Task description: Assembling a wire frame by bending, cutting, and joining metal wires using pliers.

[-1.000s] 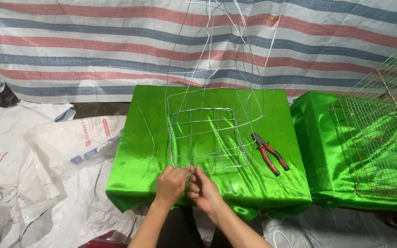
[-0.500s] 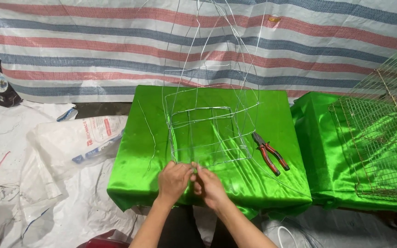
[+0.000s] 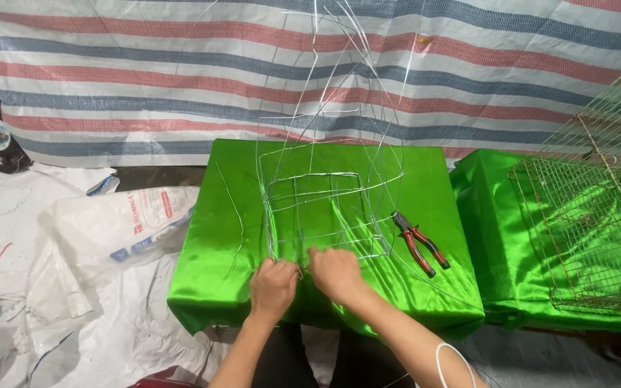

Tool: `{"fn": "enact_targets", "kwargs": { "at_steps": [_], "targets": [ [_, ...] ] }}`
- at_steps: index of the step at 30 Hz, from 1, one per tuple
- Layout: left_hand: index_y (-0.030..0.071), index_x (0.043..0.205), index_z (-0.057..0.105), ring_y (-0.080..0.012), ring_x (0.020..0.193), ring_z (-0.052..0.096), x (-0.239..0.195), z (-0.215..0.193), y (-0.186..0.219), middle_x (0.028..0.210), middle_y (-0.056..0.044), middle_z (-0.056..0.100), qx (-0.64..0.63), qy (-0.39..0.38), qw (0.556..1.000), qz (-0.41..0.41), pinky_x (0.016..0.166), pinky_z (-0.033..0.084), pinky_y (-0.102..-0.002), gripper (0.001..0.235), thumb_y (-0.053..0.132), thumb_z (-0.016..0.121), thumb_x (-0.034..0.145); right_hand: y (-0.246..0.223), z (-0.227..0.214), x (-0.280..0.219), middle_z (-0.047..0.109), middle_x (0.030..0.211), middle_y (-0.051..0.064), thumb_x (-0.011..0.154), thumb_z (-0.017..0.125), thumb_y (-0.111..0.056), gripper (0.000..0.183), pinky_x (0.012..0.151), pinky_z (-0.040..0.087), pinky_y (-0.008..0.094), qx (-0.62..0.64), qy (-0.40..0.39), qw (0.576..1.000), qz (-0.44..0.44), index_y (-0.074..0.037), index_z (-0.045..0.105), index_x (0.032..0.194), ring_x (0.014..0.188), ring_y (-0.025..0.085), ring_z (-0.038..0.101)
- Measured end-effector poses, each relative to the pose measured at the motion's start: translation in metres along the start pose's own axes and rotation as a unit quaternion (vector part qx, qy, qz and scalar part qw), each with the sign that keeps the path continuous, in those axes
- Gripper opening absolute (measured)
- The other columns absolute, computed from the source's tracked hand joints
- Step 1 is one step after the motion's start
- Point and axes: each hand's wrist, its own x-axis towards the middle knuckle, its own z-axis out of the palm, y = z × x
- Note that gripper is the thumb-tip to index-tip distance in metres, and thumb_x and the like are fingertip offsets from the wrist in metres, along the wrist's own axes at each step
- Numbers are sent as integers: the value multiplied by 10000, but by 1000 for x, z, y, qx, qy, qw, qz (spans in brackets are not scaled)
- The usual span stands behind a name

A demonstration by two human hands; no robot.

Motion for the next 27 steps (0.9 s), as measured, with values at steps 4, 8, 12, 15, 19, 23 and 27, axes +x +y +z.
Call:
{"fn": "enact_targets", "kwargs": {
  "at_steps": [4,8,12,15,19,23,27],
  "targets": [
    [295,807,637,-170,764,599,-2,5,-4,676,88,569,34,8,999,15,586,537,-307,91,317,576,872,-13,-53,-10,697,685,194,959,624,-225,324,625,624,494,2,-60,998,-35,-104,695,1251,662,320,728],
    [290,808,631,-177,760,592,-4,16,-7,674,87,555,20,10,999,24,578,533,-313,69,278,577,850,-12,-48,-7,685,662,198,982,493,-112,340,525,596,447,38,-58,997,-28,-68,688,1258,582,298,700],
    [281,794,630,-184,760,589,-8,20,-6,670,79,543,35,11,999,26,569,527,-317,89,245,560,835,-15,-59,-13,707,742,252,939,429,-9,403,465,557,414,150,-84,985,-20,39,636,1282,540,276,686],
    [284,753,623,-184,761,602,-5,19,-6,650,69,525,43,29,998,47,593,525,-323,115,292,561,849,-14,-80,-20,705,752,241,865,538,57,431,518,559,395,234,-99,967,-20,72,616,1288,547,272,671],
    [288,751,648,-197,722,600,9,-6,3,631,60,529,23,30,998,51,583,527,-332,166,335,561,884,-9,-81,-23,689,707,210,850,621,47,400,548,558,417,288,-72,955,-20,37,630,1250,575,318,688],
    [327,758,639,-178,697,605,9,5,3,621,77,519,30,43,998,39,597,527,-320,191,373,532,910,-12,-82,-36,690,642,163,902,666,-32,261,558,525,379,411,-13,911,32,0,657,1160,567,267,667],
    [319,736,644,-178,705,615,13,-4,11,603,70,506,7,42,999,33,580,518,-314,187,307,532,885,-6,-54,-41,644,514,97,901,699,-60,249,474,472,287,581,32,813,26,-12,660,1142,475,178,618]
  ]
}}
